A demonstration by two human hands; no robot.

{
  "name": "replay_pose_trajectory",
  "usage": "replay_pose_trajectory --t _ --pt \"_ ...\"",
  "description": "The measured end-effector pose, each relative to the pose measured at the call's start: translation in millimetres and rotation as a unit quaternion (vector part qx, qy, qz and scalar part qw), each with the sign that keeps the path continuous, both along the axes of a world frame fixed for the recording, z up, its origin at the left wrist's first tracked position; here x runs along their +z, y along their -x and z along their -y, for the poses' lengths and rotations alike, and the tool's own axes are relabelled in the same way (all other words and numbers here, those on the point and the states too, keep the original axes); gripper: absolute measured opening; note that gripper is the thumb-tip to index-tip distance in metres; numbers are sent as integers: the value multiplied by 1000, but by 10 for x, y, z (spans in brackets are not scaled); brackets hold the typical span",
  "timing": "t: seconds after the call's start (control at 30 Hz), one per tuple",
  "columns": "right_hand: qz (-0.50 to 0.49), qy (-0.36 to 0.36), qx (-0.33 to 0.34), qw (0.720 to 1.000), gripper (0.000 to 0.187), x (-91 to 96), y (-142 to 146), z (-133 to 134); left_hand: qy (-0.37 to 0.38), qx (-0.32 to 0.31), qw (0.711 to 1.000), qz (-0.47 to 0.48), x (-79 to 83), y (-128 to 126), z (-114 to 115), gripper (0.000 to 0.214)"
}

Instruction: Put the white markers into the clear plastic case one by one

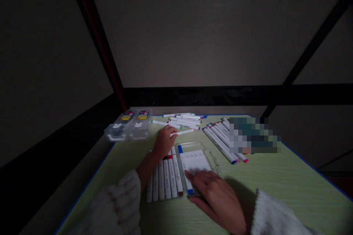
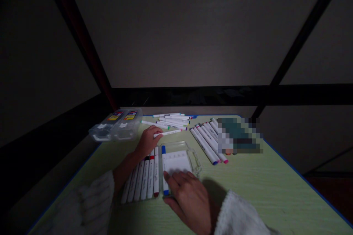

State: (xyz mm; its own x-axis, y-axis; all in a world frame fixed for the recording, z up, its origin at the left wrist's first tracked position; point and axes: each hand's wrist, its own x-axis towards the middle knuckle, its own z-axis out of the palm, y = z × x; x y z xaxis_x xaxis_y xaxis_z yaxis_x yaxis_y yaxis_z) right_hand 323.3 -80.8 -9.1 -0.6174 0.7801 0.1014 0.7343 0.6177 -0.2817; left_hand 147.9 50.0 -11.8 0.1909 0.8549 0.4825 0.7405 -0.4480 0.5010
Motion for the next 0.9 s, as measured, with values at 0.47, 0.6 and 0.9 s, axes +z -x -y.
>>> replay_pose_trajectory --t 0.47,0.6,0.9 --pt "-11 -25 1 1000 46 -25 -6 4 -63 7 994 88 79 -26 31 6" --pt "-8 -14 7 1000 46 -4 -3 1 -63 12 991 114 95 -29 32 7" --pt "3 2 0 1000 47 5 -3 2 -33 47 981 185 92 -3 0 8"
